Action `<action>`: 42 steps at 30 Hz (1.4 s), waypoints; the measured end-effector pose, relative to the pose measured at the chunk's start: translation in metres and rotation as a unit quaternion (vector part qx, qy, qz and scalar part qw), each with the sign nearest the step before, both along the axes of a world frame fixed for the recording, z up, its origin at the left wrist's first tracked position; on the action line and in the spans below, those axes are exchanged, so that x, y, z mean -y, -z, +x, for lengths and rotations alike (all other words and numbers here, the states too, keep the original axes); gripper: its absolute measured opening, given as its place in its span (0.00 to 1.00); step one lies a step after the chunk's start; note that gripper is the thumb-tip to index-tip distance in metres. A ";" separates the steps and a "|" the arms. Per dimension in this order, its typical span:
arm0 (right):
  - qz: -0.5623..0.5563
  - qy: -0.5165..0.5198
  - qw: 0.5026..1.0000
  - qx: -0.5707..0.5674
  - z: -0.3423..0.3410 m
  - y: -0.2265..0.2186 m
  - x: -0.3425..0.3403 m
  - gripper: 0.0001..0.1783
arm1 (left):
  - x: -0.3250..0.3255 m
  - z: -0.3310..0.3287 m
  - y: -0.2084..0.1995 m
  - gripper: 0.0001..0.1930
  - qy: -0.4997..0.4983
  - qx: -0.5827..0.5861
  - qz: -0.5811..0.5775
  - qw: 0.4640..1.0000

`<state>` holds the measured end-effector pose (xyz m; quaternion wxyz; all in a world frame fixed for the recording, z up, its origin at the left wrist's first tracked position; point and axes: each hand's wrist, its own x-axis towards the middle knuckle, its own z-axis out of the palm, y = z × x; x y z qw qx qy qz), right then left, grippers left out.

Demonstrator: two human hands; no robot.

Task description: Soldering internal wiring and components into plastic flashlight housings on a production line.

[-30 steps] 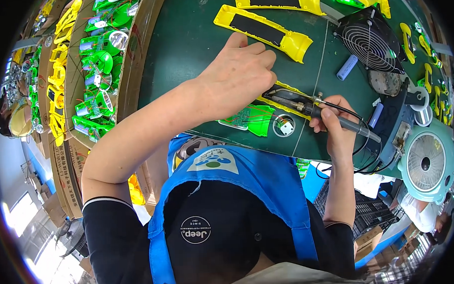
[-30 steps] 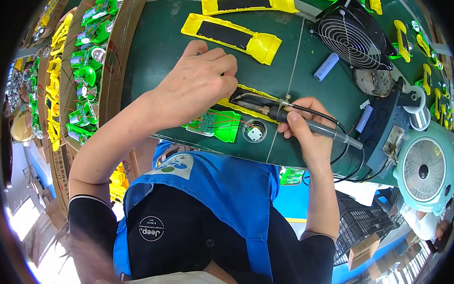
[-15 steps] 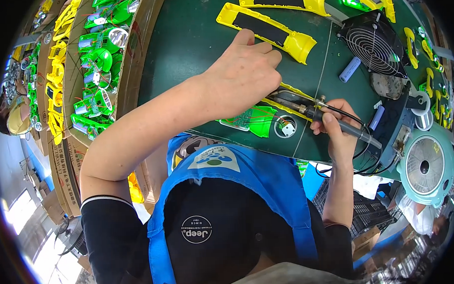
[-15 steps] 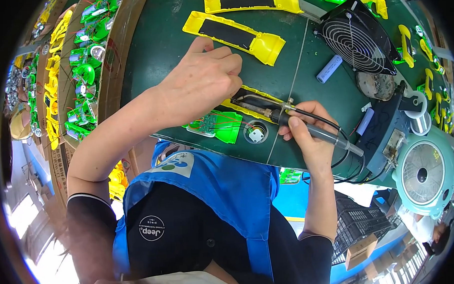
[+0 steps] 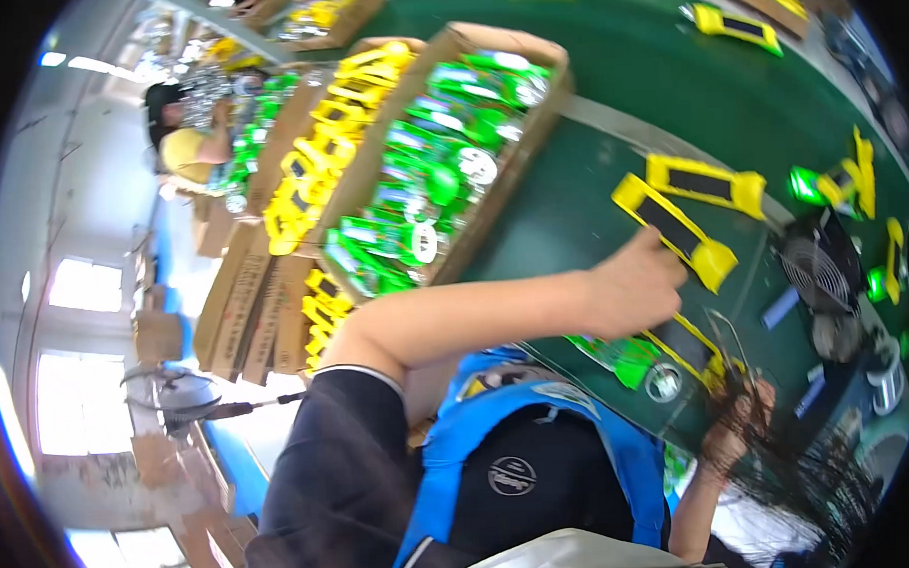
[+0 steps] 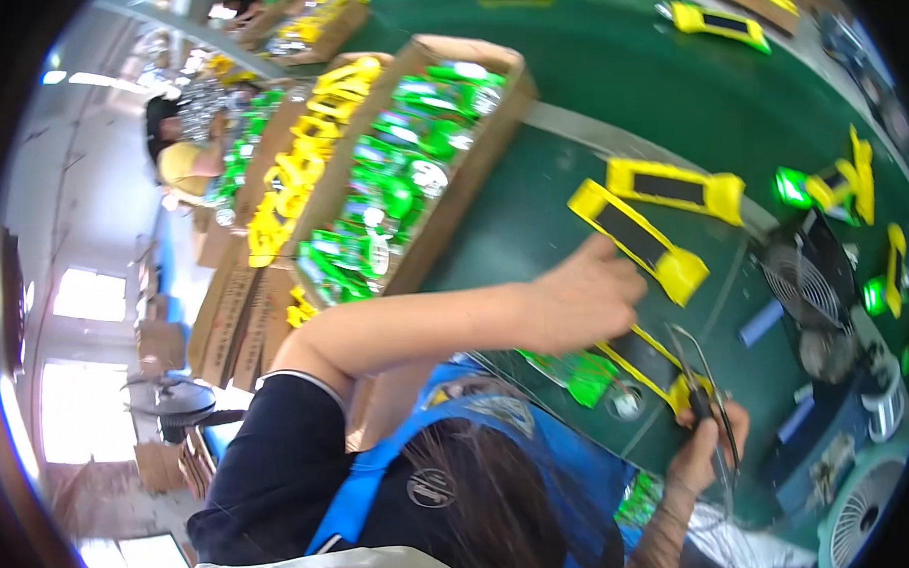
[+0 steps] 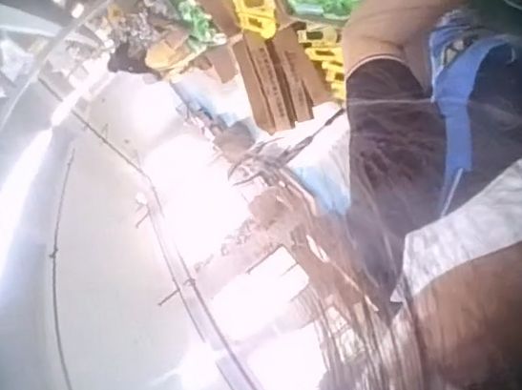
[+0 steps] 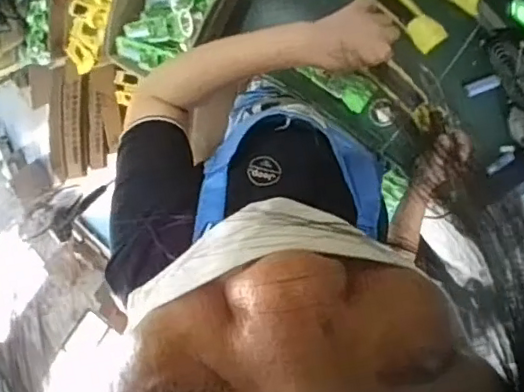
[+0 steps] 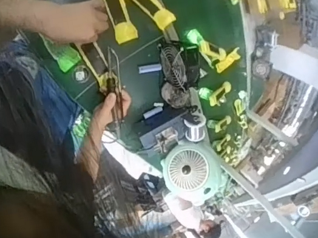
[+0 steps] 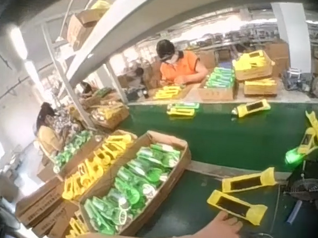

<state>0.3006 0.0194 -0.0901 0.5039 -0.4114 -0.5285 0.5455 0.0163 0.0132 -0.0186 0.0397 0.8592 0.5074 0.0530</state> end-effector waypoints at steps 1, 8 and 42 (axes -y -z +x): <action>0.008 0.015 1.000 -0.017 -0.001 -0.004 0.006 0.18 | 0.001 0.003 -0.005 0.04 0.005 -0.006 -0.002 1.000; -0.016 -0.012 0.997 -0.072 -0.002 -0.006 0.003 0.16 | 0.000 0.003 -0.011 0.04 0.007 -0.017 -0.008 1.000; 0.048 -0.046 0.998 0.009 -0.021 -0.041 0.004 0.16 | 0.036 -0.017 -0.031 0.10 -0.253 0.459 -0.152 0.838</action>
